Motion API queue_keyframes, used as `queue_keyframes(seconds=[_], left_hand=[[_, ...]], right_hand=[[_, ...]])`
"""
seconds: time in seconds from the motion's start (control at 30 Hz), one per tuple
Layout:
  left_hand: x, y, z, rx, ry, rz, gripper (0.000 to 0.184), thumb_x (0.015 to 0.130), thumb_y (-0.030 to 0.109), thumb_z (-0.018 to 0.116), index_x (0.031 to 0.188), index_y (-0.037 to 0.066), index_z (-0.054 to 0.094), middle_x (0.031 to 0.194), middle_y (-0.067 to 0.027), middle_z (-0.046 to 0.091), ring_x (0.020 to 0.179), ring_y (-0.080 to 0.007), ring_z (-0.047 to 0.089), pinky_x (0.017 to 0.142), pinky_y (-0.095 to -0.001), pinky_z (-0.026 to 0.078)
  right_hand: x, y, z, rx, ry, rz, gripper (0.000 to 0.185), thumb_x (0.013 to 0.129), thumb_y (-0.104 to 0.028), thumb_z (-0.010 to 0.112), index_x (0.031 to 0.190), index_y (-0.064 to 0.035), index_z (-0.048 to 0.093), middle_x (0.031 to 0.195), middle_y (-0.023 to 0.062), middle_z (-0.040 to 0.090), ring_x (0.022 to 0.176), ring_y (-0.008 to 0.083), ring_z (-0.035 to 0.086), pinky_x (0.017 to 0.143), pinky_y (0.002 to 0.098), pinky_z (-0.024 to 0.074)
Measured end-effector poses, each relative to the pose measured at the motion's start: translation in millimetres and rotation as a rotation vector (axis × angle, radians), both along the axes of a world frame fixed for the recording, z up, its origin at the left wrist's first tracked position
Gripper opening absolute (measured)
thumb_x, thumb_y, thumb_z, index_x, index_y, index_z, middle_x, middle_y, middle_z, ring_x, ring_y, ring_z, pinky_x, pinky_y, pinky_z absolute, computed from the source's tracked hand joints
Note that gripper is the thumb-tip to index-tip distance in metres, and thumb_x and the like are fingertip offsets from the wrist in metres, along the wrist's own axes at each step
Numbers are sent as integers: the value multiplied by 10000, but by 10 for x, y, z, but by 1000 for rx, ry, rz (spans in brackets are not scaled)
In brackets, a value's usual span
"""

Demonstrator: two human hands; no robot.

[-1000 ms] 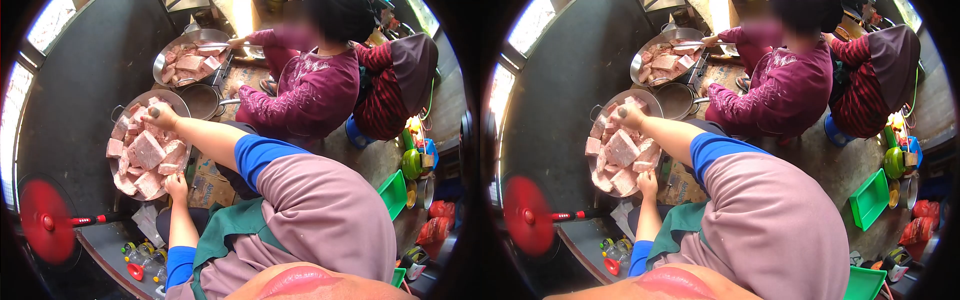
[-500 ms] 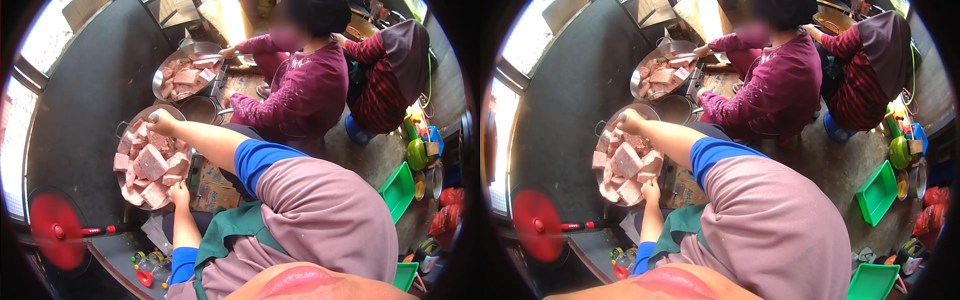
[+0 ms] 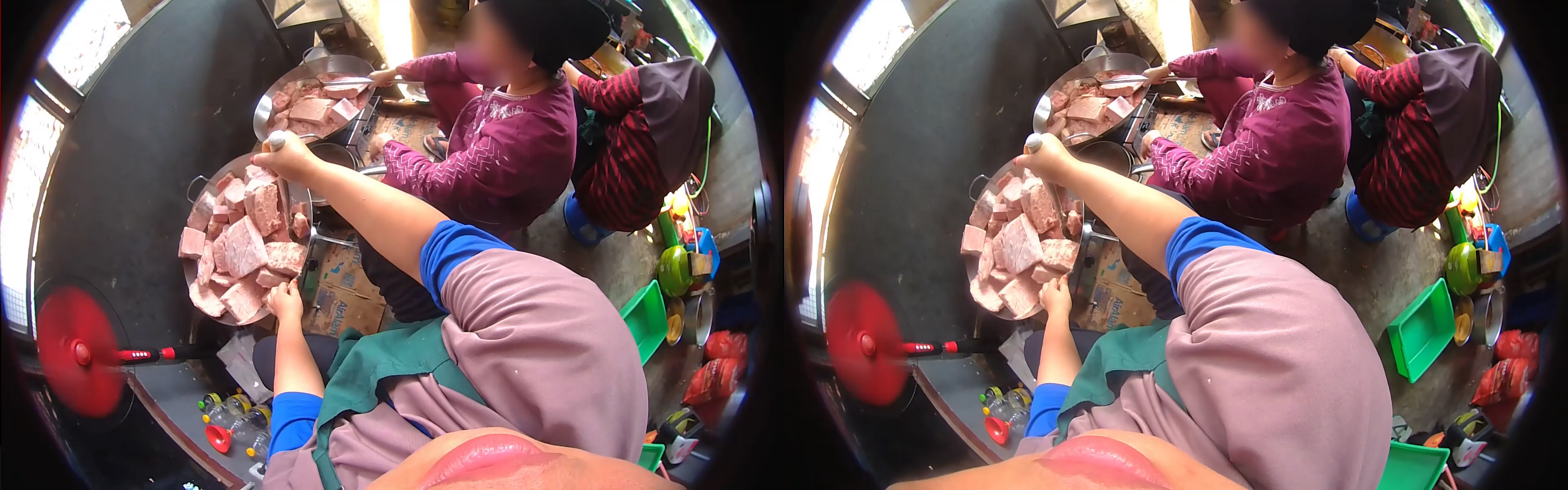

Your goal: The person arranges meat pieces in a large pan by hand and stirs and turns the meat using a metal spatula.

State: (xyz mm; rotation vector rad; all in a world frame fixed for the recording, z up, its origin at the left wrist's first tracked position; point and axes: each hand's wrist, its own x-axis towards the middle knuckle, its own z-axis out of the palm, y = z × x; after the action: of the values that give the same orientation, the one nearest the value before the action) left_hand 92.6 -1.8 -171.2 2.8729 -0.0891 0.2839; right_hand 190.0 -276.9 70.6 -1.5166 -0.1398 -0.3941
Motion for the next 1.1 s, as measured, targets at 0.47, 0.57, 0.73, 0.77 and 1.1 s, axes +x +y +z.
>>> queue_keyframes(seconds=[0.47, 0.57, 0.73, 0.77, 1.1], left_hand=[[32, 36, 41, 10, 31, -10, 255, 848, 388, 618, 825, 137, 654, 1000, -57, 581, 1104, -312, 459, 979, -618, 271], [-32, -75, 198, 5, 56, 45, 229, 850, 371, 619, 847, 147, 667, 1043, -42, 568, 1161, -311, 417, 1024, -674, 194], [-93, -160, 343, 22, 93, 79, 205, 859, 351, 612, 868, 154, 668, 1067, -35, 563, 1199, -299, 392, 1046, -695, 141], [-110, -181, 379, 36, 94, 82, 199, 860, 347, 609, 872, 157, 667, 1067, -37, 563, 1200, -293, 398, 1050, -691, 140], [-188, -244, 385, 83, 40, 139, 180, 850, 330, 616, 876, 157, 660, 1068, -37, 566, 1189, -277, 424, 1050, -658, 177]], right_hand=[[9, -121, 455, 536, -242, -170, 282, 868, -166, 691, 657, -69, 530, 555, -31, 502, 451, 64, 486, 430, 230, 388], [44, -101, 406, 600, -216, -157, 261, 867, -156, 689, 674, -68, 537, 554, -24, 498, 445, 69, 482, 427, 236, 397], [25, -81, 361, 712, -197, -75, 225, 870, -143, 680, 706, -63, 548, 564, -14, 505, 435, 73, 470, 422, 240, 406], [19, -89, 364, 719, -191, -71, 220, 871, -141, 678, 712, -61, 549, 567, -13, 507, 434, 74, 469, 422, 240, 407], [24, -157, 306, 637, -227, -102, 287, 887, -122, 649, 637, -70, 518, 509, -3, 484, 402, 80, 430, 420, 249, 380]])
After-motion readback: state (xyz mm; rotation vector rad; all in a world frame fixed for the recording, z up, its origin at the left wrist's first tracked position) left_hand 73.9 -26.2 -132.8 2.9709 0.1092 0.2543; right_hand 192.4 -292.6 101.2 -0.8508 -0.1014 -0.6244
